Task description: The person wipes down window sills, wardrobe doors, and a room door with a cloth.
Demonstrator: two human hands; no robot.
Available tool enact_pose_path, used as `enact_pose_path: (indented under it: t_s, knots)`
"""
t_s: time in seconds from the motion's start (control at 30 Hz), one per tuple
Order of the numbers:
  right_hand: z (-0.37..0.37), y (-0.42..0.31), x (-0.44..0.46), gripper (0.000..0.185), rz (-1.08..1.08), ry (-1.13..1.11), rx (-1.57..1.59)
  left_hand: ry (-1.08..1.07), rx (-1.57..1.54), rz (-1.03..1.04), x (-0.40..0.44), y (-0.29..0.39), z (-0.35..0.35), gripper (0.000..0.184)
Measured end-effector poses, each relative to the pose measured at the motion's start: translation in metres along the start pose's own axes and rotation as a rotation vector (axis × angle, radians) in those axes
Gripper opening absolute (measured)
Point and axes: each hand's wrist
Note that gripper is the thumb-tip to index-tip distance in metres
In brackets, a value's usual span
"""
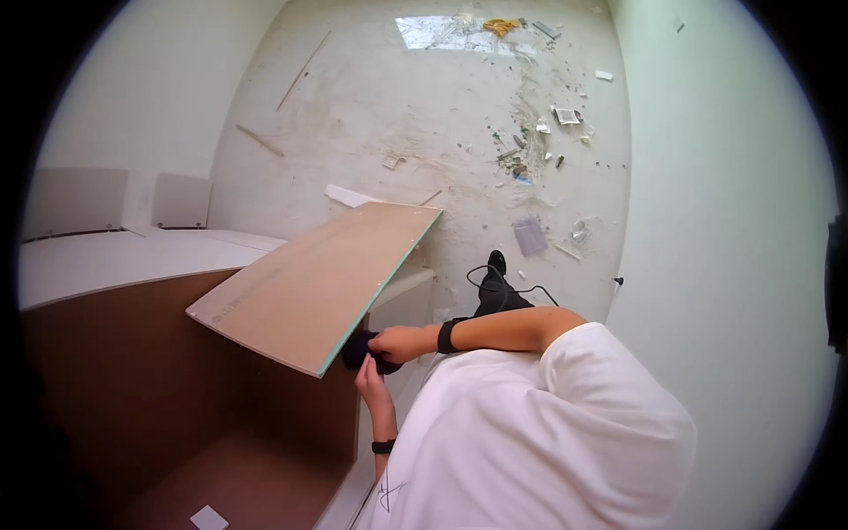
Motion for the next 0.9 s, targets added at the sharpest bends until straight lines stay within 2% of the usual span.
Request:
enact_pose_path:
  t_s: [0.13,0.2,0.23,0.3,0.4,0.43,0.6,0.67,0.77,0.8,0.83,0.87,0.9]
  knots:
    - [-0.07,0.014,-0.029,0.016,0.167,0.062,0.177,-0.228,0.021,-0.052,0.005,0.045,0.068,0.051]
    - [-0.098,0.026,-0.042,0.016,0.219,0.231,0.197,-0.275,0.004,-0.068,0.022,0.057,0.099,0.049]
    - [-0.112,0.03,-0.047,0.016,0.215,0.234,0.195,-0.276,0.006,-0.063,0.027,0.064,0.114,0.049]
    - [-0.141,0.039,-0.056,0.017,0.281,0.403,0.093,-0.313,-0.009,-0.024,0.037,0.076,0.148,0.046]
    - [-0.18,0.038,-0.072,0.017,0.383,0.486,0.189,-0.41,0.028,0.012,0.043,0.099,0.189,0.045]
    - [-0.184,0.047,-0.077,0.018,0.322,0.56,0.167,-0.439,0.102,0.004,0.049,0.104,0.199,0.044]
    - [-0.221,0.071,-0.092,0.02,0.38,0.64,0.14,-0.506,0.197,-0.003,0.076,0.132,0.256,0.039]
    - [-0.241,0.085,-0.091,0.016,0.502,0.68,0.153,-0.528,0.24,0.004,0.085,0.151,0.282,0.038]
    - [-0.28,0.133,-0.076,0.026,0.487,0.792,0.4,-0.594,0.309,0.091,0.099,0.191,0.327,0.037]
    - [-0.311,0.14,-0.066,0.031,0.442,0.86,0.53,-0.603,0.314,0.28,0.107,0.207,0.346,0.037]
    - [-0.344,0.146,-0.06,0.034,0.416,0.837,0.593,-0.605,0.317,0.47,0.116,0.223,0.365,0.037]
    - [-0.372,0.148,-0.053,0.034,0.413,0.833,0.577,-0.606,0.304,0.479,0.123,0.241,0.38,0.037]
    - [-0.408,0.135,-0.04,0.031,0.439,0.941,0.538,-0.634,0.29,0.483,0.124,0.272,0.396,0.037]
Point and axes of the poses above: each hand's wrist, its own x-axis towards the middle knuckle, its own z-axis out of the palm, y = z × x, and after that the axes turned 5 degrees about -z, right-handed
